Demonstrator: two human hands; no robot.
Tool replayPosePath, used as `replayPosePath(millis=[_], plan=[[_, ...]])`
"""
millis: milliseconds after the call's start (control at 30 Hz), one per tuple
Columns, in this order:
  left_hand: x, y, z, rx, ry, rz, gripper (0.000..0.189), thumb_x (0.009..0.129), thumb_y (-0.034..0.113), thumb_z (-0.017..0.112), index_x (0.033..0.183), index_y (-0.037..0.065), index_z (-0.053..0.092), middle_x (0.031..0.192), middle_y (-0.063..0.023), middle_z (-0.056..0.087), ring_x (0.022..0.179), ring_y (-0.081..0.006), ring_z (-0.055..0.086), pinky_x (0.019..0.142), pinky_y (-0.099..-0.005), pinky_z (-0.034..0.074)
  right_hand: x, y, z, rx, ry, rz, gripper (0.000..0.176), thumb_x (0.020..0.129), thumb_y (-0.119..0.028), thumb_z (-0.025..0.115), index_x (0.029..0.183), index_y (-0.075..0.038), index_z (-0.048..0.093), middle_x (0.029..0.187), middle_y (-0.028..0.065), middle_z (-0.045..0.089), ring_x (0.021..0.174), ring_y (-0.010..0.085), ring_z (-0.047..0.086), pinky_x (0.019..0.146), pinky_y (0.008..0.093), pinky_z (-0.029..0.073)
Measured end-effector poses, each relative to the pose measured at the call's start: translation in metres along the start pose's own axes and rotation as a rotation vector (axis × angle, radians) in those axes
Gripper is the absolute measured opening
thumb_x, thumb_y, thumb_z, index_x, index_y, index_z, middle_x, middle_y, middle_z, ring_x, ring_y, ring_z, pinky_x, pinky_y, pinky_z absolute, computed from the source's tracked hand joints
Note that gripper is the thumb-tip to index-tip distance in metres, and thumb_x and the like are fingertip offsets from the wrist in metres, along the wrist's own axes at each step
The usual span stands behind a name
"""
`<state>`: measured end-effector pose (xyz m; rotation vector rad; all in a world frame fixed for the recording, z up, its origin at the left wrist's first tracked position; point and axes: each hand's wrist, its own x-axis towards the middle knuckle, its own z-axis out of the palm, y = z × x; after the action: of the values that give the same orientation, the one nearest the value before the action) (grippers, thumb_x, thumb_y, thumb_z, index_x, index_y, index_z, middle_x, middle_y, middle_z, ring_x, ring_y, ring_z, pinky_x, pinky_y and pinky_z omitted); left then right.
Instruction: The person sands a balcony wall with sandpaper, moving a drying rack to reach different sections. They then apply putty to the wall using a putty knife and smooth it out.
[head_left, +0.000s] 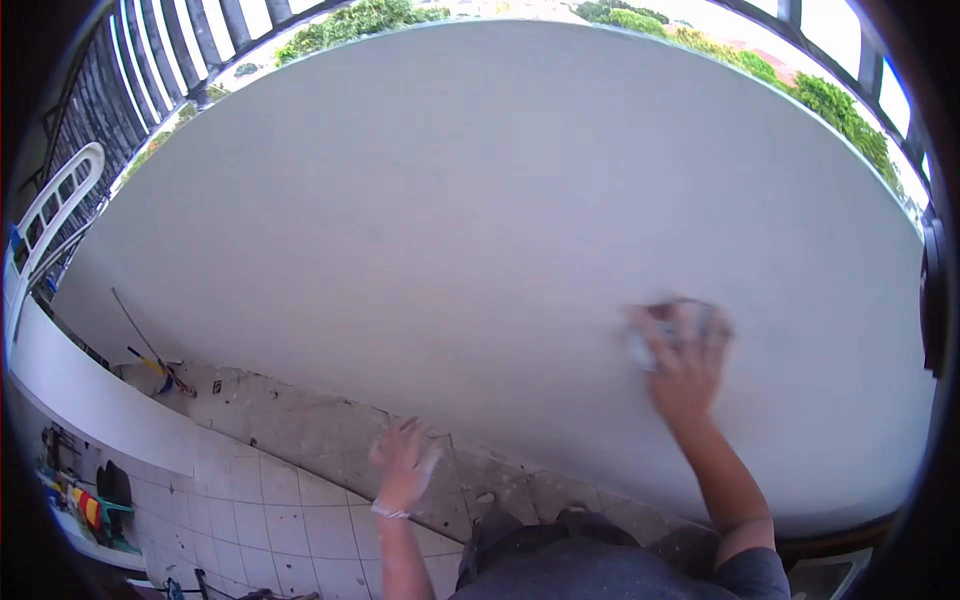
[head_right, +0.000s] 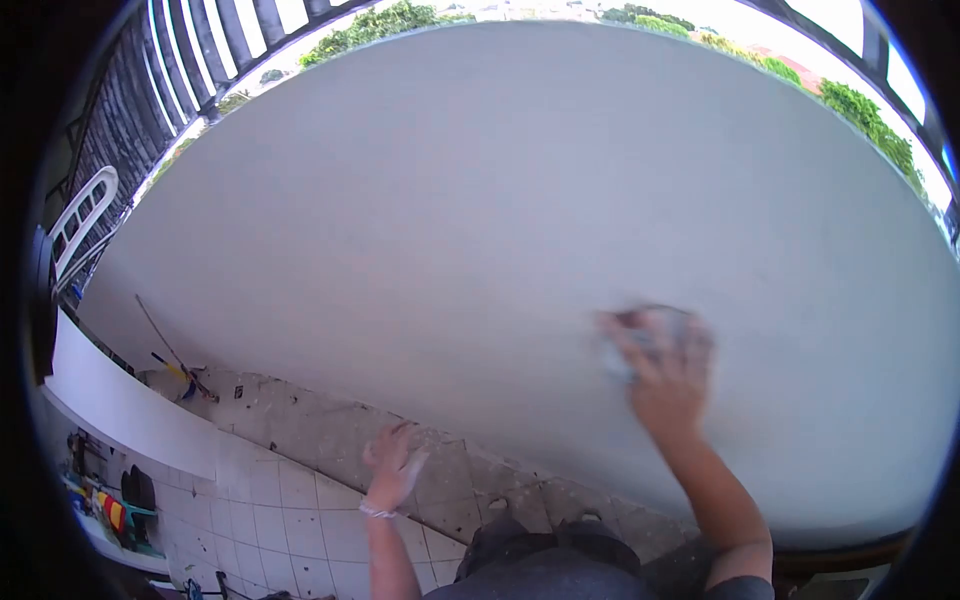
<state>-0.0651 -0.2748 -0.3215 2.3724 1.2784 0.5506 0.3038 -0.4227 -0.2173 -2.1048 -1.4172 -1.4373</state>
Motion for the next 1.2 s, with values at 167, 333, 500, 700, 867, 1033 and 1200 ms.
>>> replayPosePath(millis=[167,333,500,700,867,1033,1200], plan=[[0.017,-0.121,-0.028,-0.259,0.110,-0.460,0.032,0.091,0.027,0.061,0.122,0.018,0.060,0.122,-0.0125,0.056,0.114,-0.0304,0.055,0.099,-0.0522,0.035,0.145,-0.053,-0.029,-0.049,0.125,0.225,0.061,0.087,-0.019,0.059,0.144,-0.037,0.049,0.161,0.0093,0.028,0.146,0.0513,0.016,0.112,0.0674,0.021],[0.076,-0.068,-0.012,-0.258,0.120,0.049,0.034,0.090,0.027,0.064,0.123,0.018,0.060,0.128,-0.0152,0.050,0.115,-0.0324,0.053,0.092,-0.0487,0.045,0.202,-0.187,0.032,0.184,0.003,-0.249,0.070,0.081,-0.014,0.059,0.148,-0.029,0.044,0.157,0.0033,0.035,0.144,0.0368,0.031,0.114,0.0540,0.030],[0.070,-0.043,-0.051,-0.119,0.021,0.156,0.039,0.087,0.030,0.067,0.124,0.021,0.060,0.133,-0.0127,0.045,0.123,-0.0327,0.048,0.099,-0.0458,0.042,0.099,-0.155,0.036,0.224,-0.282,-0.426,0.070,0.079,-0.009,0.057,0.146,-0.029,0.047,0.148,-0.0069,0.046,0.135,0.0233,0.044,0.108,0.0338,0.040],[0.022,-0.158,-0.085,-0.343,0.258,-0.222,0.030,0.091,0.016,0.061,0.120,0.012,0.060,0.123,-0.0125,0.051,0.117,-0.0278,0.053,0.099,-0.0391,0.042,0.144,-0.049,-0.019,-0.239,0.226,0.105,0.056,0.094,-0.027,0.050,0.150,-0.026,0.043,0.162,0.0129,0.022,0.148,0.0457,0.011,0.118,0.0623,0.009],[0.043,-0.150,-0.077,-0.778,0.229,-0.276,0.022,0.094,0.007,0.055,0.115,0.004,0.059,0.108,-0.0144,0.056,0.104,-0.0277,0.058,0.093,-0.0357,0.046,0.265,-0.193,0.002,-0.051,0.275,0.088,0.073,0.083,-0.017,0.062,0.149,-0.040,0.041,0.162,0.0076,0.024,0.148,0.0446,0.015,0.118,0.0609,0.016],[0.041,-0.138,-0.056,-0.676,-0.022,0.049,0.024,0.097,0.015,0.056,0.117,0.003,0.058,0.109,-0.0143,0.058,0.102,-0.0273,0.059,0.093,-0.0360,0.047,0.201,-0.290,0.058,0.117,-0.176,-0.594,0.070,0.082,-0.010,0.058,0.146,-0.034,0.044,0.152,0.0027,0.040,0.142,0.0349,0.034,0.115,0.0490,0.032],[-0.029,-0.184,-0.072,-0.812,-0.219,-0.109,0.027,0.097,0.017,0.056,0.120,0.003,0.058,0.111,-0.0157,0.058,0.103,-0.0290,0.059,0.094,-0.0379,0.046,0.138,-0.196,0.037,-0.084,-0.082,-0.217,0.064,0.085,-0.013,0.060,0.142,-0.040,0.050,0.156,0.0034,0.037,0.143,0.0415,0.030,0.115,0.0566,0.029]])
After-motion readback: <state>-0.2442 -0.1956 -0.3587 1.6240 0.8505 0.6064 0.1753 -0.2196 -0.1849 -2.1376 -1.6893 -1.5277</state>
